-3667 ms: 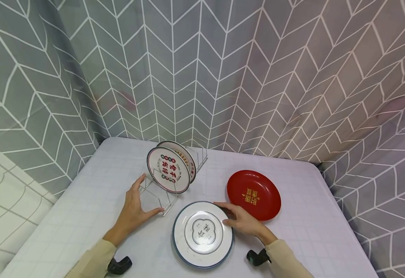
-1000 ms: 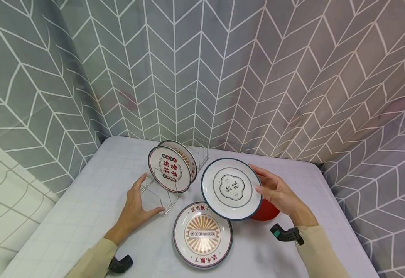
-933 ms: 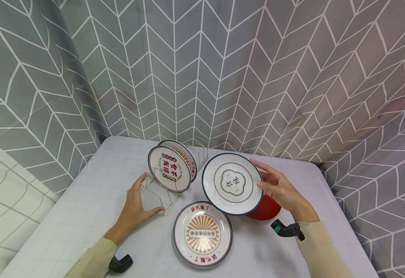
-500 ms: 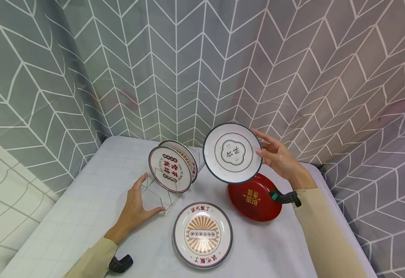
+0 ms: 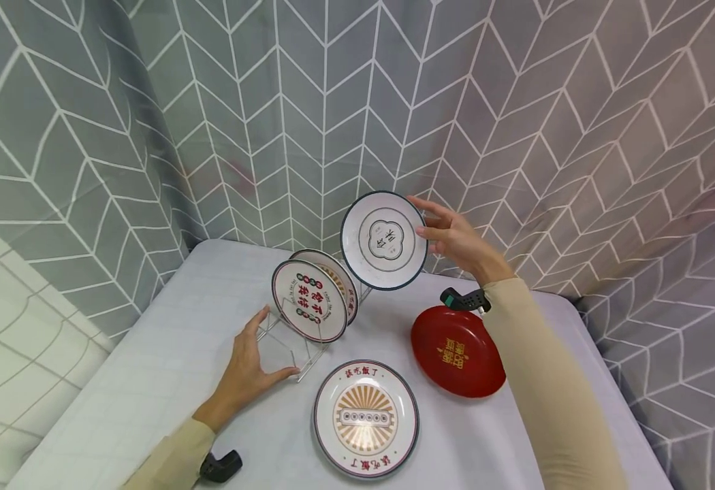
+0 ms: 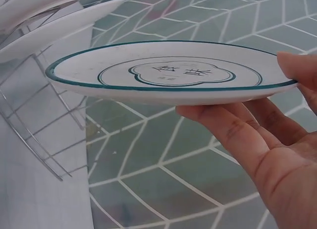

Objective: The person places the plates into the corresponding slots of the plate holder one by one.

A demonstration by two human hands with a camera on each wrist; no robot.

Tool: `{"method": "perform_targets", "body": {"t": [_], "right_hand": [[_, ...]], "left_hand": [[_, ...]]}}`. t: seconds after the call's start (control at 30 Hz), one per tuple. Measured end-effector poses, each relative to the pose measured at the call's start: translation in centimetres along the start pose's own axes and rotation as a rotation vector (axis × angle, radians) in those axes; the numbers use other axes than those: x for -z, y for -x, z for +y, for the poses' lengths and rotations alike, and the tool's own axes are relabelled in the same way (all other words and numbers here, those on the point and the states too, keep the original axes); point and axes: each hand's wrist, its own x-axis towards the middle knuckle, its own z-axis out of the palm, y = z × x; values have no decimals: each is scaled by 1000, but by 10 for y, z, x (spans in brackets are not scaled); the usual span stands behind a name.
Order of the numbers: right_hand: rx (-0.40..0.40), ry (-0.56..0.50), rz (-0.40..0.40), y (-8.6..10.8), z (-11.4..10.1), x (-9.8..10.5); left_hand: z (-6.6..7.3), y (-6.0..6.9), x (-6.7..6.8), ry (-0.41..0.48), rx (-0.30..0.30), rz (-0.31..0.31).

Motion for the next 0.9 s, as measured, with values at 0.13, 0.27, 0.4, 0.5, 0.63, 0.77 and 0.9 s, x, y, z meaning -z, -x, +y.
{"method": "perform_targets", "body": {"t": [0.13, 0.27, 0.4, 0.5, 0.63, 0.77, 0.9], "right_hand": [[-7, 15, -1, -9, 7, -7], [-25, 93, -3, -17, 16, -16], [-64, 146, -11, -25, 28, -29], [-70, 126, -48, -31, 36, -40], [-56, 94, -103, -38, 45, -53], [-47, 116, -125, -44, 53, -65], [-53, 141, -161, -50, 63, -76]], "left_hand": [[1, -2, 0, 4, -3, -4], [1, -2, 0, 8, 2, -5], [1, -2, -1, 2, -12, 9], [0, -1, -1, -9, -25, 19], [-2, 0, -2, -17, -31, 25], [-2, 1, -2, -14, -25, 23], [-2, 2, -2, -6, -15, 17]]}}
